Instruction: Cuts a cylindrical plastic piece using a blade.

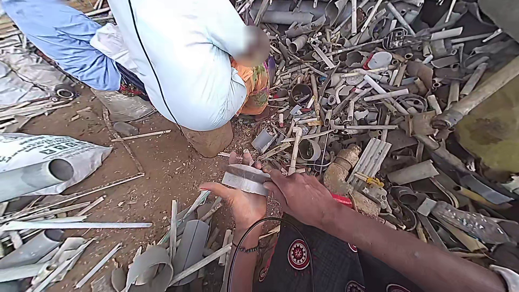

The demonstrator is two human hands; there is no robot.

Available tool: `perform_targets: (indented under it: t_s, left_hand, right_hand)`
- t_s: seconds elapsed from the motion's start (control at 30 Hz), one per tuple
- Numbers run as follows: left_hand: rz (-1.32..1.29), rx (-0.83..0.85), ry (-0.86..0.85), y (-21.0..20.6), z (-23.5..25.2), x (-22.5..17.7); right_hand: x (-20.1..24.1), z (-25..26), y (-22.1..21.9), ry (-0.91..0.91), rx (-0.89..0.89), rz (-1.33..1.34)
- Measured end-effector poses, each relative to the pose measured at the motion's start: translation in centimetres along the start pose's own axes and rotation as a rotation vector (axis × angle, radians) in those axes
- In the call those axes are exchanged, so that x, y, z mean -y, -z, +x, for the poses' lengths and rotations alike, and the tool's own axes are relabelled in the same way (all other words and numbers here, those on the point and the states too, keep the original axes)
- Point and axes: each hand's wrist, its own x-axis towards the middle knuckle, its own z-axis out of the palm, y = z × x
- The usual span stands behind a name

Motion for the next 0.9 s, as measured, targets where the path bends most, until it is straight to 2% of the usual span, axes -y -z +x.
perform_targets:
  t_s: [0.17,0.27,0.33,0.43,0.57,0.6,0.67,0.77,0.9]
  left_hand:
    - [-0.025,-0.037,0.036,-0.5,-0.1,-0.1]
    - [-0.04,-0.079,0.044,-0.6,-0.3,-0.3]
    - [-0.02,-0.091,0.055,-0.9,-0.4,0.0]
    - [0.036,0.05,-0.013,-0.2,-0.2,0.6]
    - [0.141,0.31,-0.207,1.6,1.1,1.5]
    - [0.203,0.323,-0.23,1.8,1.2,1.6]
    - [0.272,0.309,-0.212,1.8,1.0,1.8]
    - [0.232,0.281,-0.204,1.4,1.3,1.7]
    - [0.529,0.078,-0.284,0.9,-0.8,1.6]
  right_hand:
    - [0.5,-0.3,-0.6,0.055,-0.057,-0.055]
    - [0.0,0.3,0.5,-0.06,0.014,0.002]
    - [0.1,0.1,0.6,-0.032,-0.009,-0.048]
    - [1.5,-0.4,0.5,0.031,0.017,-0.059]
    - [1.6,0.2,1.8,-0.106,0.009,-0.018]
    - [1.7,0.2,1.9,-0.128,-0.013,-0.026]
    - [2.0,-0.1,1.5,-0.112,-0.075,-0.075]
    - [2.8,-0.8,0.3,-0.03,-0.162,-0.164]
    - [1.8,0.0,1.6,-0.145,-0.128,-0.165]
